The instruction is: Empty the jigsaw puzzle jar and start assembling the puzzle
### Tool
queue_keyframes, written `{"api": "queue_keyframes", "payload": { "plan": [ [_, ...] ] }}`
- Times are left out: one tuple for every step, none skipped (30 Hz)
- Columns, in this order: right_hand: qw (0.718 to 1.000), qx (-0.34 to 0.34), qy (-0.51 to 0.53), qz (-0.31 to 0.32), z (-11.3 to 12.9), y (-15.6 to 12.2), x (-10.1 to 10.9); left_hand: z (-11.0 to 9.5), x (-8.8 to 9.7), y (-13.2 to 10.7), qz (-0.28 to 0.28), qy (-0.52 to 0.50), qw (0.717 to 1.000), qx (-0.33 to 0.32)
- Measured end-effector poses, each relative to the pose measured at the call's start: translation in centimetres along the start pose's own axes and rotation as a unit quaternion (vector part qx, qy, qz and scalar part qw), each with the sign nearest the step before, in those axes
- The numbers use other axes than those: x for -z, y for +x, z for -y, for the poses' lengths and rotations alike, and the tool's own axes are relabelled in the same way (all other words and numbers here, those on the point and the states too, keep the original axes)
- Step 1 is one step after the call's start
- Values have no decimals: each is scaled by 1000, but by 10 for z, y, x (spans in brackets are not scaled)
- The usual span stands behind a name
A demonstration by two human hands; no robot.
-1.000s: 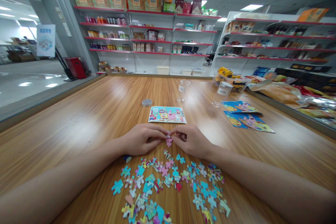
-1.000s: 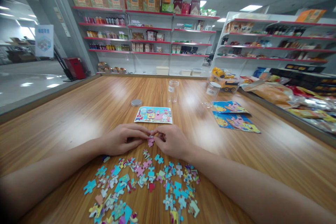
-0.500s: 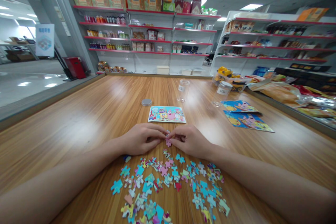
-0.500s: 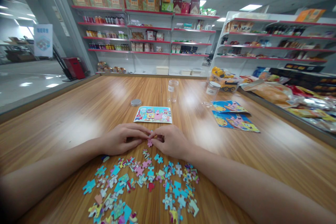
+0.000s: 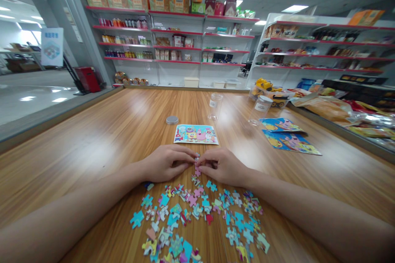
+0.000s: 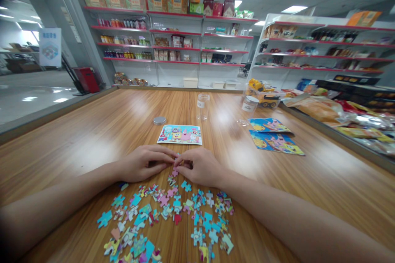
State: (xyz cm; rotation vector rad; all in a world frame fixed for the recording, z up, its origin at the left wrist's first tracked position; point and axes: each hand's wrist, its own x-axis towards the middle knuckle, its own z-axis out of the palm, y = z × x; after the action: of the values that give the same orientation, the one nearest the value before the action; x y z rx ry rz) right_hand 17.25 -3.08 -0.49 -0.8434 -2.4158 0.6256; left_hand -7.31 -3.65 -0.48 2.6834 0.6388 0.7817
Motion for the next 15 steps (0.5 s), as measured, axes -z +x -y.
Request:
{"api": "queue_keyframes", "payload": {
  "plan": [
    [1000,-5,7,-3,0,0,0,0,0,0,0,1,1000,0],
    [1000,-10,16,-8,1,0,0,0,0,0,-1,3,1000,1],
    [999,-13,28,-15,1,0,0,0,0,0,-2,5,1000,1],
    [999,-15,39,-23,1,1,0,0,0,0,-3,7,1000,1],
    [998,-16,49,-32,1,0,1,0,0,0,-5,8,1000,0],
    [998,-15,55,-38,1,0,1,0,0,0,-6,9,1000,0],
    [997,-11,57,-41,0,0,1,0,0,0,-6,9,1000,0],
    [998,-5,54,-40,0,0,1,0,-1,0,-5,7,1000,-1],
    [998,4,46,-36,0,-1,1,0,-1,0,-4,5,1000,-1],
    [999,15,37,-28,0,-1,1,1,-1,0,-4,3,1000,-1],
    [999,26,28,-20,0,-1,2,1,-1,0,-4,0,1000,-2],
    [999,35,22,-14,0,-1,2,1,-1,0,-4,-2,1000,-3],
    [999,40,19,-9,1,-1,2,1,-1,1,-5,-4,1000,-4],
    [999,41,19,-7,1,-1,2,1,-1,1,-5,-5,1000,-4],
    [999,39,20,-6,1,-1,2,1,-1,1,-5,-6,1000,-3]
  ]
}}
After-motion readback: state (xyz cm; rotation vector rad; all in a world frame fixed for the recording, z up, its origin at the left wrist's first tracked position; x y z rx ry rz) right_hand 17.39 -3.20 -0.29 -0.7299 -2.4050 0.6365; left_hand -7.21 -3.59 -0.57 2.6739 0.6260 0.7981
